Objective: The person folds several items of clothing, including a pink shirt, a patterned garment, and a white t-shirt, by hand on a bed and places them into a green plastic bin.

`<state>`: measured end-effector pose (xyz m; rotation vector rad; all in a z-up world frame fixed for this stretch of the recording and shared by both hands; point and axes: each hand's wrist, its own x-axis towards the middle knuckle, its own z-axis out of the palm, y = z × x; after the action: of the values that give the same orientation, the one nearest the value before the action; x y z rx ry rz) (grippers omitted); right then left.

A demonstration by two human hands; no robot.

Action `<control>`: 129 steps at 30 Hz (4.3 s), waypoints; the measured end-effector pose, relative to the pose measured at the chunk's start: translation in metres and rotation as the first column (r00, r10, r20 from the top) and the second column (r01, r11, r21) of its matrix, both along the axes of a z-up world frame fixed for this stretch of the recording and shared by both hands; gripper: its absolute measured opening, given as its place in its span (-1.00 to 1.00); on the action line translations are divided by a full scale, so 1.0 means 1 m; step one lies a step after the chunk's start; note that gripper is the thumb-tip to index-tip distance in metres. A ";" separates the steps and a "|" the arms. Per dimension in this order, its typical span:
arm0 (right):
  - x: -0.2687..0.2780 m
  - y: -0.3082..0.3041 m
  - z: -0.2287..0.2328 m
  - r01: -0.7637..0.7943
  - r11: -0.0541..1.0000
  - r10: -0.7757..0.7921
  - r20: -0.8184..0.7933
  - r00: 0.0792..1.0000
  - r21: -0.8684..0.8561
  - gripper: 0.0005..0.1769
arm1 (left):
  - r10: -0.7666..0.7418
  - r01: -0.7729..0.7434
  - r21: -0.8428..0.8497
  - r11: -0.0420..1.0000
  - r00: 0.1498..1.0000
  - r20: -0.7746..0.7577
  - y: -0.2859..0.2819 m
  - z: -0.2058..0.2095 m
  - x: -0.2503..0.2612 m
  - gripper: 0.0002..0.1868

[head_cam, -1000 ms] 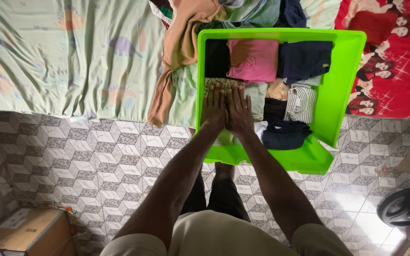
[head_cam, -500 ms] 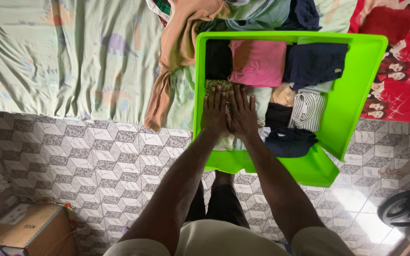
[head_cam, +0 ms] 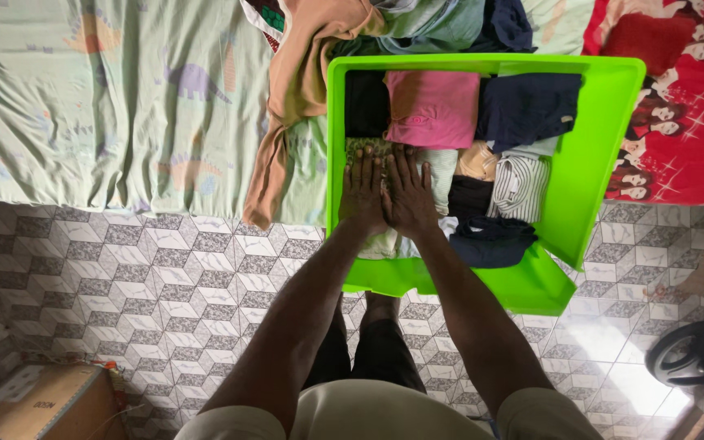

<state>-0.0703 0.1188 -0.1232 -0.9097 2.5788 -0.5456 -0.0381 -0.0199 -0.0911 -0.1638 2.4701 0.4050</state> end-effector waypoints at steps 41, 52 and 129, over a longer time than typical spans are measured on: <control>0.089 0.117 0.177 0.329 0.791 -0.302 0.138 0.943 -0.515 -0.41 | 0.236 -0.062 0.363 0.930 0.857 -0.459 0.033 0.135 0.149 -0.20; 0.100 0.208 0.195 0.460 0.769 -0.420 0.192 0.887 -0.444 -0.82 | 0.358 -0.150 0.519 0.841 0.875 -0.327 0.055 0.204 0.149 -0.64; 0.152 0.548 0.245 0.822 0.448 -0.699 0.436 0.567 -0.350 -0.73 | 0.108 0.292 0.662 0.690 0.863 -0.493 0.397 0.161 0.054 -0.76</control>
<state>0.0812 0.6670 0.1220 0.3434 2.5159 -1.5659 0.0162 0.3772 0.0704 0.4669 2.5595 1.5073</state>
